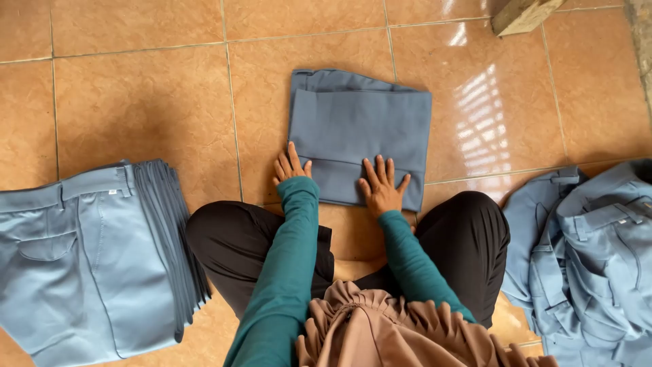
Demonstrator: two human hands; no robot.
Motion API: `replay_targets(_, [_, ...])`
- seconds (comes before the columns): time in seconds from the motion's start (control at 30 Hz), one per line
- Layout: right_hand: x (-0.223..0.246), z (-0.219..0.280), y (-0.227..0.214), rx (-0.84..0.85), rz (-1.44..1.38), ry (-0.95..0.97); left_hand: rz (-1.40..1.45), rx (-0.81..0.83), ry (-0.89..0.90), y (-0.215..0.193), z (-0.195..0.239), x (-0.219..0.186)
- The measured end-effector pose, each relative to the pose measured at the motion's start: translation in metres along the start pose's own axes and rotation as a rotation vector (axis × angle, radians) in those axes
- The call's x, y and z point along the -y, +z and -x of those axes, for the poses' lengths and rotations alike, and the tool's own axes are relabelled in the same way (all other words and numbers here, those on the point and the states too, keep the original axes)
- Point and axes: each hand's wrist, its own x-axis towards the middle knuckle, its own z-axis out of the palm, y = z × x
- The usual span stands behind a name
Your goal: The person sits cross-legged on a tiled floor and folds multiple pairs of light blue trousers by hand. They lay each pair flat, fold the legs together, fold the garment in half or thirds, and then place the finished item onto a growing stack to the left.
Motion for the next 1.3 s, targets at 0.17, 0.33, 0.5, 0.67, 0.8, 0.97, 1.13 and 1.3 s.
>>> replay_targets(0.17, [-0.03, -0.015, -0.001, -0.05, 0.026, -0.066, 0.404, 0.156, -0.147, -0.012, 0.01, 0.004])
replay_targets(0.33, [-0.029, 0.004, 0.001, -0.195, 0.052, 0.019, 0.752, 0.289, -0.29, 0.086, -0.017, 0.032])
replay_targets(0.5, [-0.004, 0.055, -0.051, 0.226, -0.002, -0.074, 1.108, 0.523, -0.403, 0.045, 0.006, 0.042])
replay_targets(0.67, [-0.036, 0.035, -0.016, 0.143, 0.044, -0.015, 1.437, 0.552, -0.45, 0.013, 0.023, 0.03])
replay_targets(0.8, [-0.045, 0.031, -0.012, 0.07, -0.044, 0.061, 1.838, 0.323, -0.516, -0.156, 0.104, 0.004])
replay_targets(0.97, [-0.042, 0.021, 0.032, 0.086, -0.137, -0.18, 2.057, -0.197, -0.46, -0.175, 0.128, -0.024])
replay_targets(1.13, [-0.041, 0.008, 0.082, 0.14, -0.84, -0.163, 1.996, -0.396, -0.258, -0.226, 0.122, -0.069])
replay_targets(1.3, [-0.014, 0.028, 0.014, 0.272, -1.67, 0.322, 1.836, 0.04, 0.497, -0.212, 0.064, -0.126])
